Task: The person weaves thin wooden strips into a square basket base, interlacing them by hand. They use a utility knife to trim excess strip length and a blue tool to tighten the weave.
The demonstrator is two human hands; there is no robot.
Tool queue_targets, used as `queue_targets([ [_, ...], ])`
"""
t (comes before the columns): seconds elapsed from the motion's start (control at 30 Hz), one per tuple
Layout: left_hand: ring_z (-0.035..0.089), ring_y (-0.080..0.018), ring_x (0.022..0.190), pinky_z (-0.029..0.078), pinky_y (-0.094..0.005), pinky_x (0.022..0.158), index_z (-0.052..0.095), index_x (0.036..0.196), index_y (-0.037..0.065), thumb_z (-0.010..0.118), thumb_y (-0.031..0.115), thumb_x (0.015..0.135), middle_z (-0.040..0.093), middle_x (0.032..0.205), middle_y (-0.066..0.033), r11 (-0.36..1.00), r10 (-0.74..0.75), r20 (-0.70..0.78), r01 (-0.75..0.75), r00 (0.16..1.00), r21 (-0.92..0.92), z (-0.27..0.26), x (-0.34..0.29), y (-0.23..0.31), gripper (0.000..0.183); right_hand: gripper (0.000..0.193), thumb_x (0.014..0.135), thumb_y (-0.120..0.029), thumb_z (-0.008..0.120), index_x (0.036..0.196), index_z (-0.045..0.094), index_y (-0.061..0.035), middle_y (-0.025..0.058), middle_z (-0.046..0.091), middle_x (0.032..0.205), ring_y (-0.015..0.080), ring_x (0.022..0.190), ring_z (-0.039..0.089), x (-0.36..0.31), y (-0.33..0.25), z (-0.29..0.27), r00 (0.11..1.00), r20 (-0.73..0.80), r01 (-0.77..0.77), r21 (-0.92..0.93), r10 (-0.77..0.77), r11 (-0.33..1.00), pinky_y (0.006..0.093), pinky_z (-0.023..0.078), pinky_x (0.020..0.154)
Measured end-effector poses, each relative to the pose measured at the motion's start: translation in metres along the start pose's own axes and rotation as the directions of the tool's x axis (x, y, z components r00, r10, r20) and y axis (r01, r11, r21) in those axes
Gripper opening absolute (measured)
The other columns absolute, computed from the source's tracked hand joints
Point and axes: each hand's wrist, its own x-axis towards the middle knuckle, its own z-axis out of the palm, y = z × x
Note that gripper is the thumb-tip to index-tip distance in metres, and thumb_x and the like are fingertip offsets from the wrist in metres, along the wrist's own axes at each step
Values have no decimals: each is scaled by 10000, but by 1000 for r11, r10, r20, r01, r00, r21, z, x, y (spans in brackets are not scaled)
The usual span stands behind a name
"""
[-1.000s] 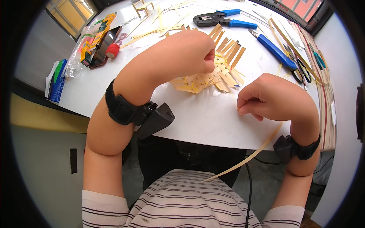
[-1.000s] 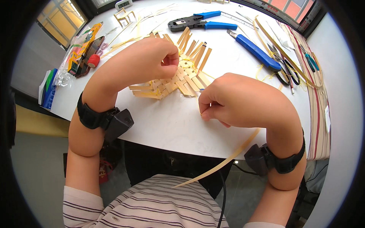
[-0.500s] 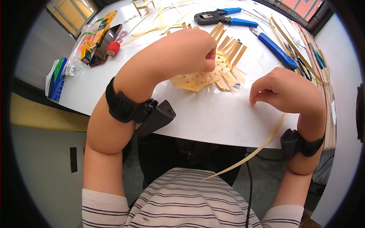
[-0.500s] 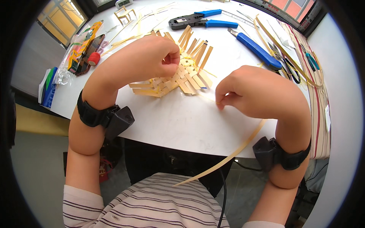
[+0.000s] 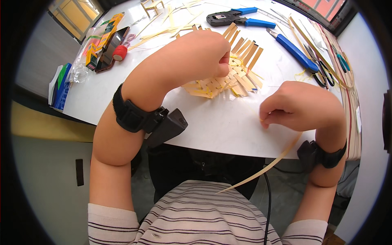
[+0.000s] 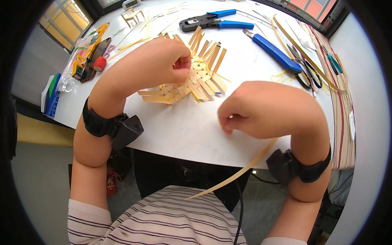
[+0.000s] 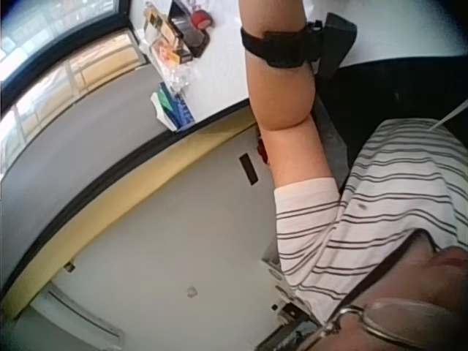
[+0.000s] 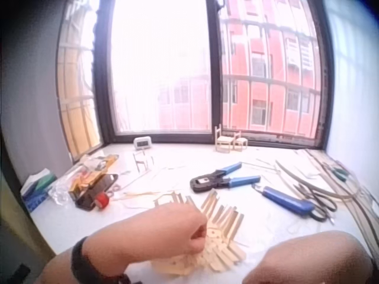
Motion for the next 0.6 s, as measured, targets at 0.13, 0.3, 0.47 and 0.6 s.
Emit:
queue_targets([
  [0.13,614,-306,661,507,-381,648,651,792,-22,621,125,798,644,707,-167,1000,-25,30,25,999,15,-3,-1,3,150,117,860,-73,620,865,736,-61,93,726,804,272,751,685,-8,3,-11,997,-24,-75,-60,74,995,351,518,690],
  [0.3,614,-303,656,508,-379,649,656,800,-23,624,126,799,646,710,-168,1000,-18,21,18,1000,-6,-1,0,2,152,74,853,-65,658,857,731,-63,69,735,783,255,713,695,-7,1,-11,984,-66,-174,-98,168,980,334,522,658],
  [0.47,610,-320,658,507,-385,649,657,801,-19,620,123,794,646,718,-175,999,-10,36,9,999,32,-3,0,3,147,73,849,-78,654,856,726,-73,69,723,767,271,692,682,-1,-5,0,999,12,32,-47,-32,998,352,518,644],
  [0.6,609,-328,672,507,-390,659,652,783,-15,615,121,790,643,719,-176,999,-9,31,8,999,41,-3,-1,4,141,86,845,-71,626,825,708,-55,68,727,773,274,712,687,4,-7,8,1000,10,-21,-87,22,996,359,522,661],
])
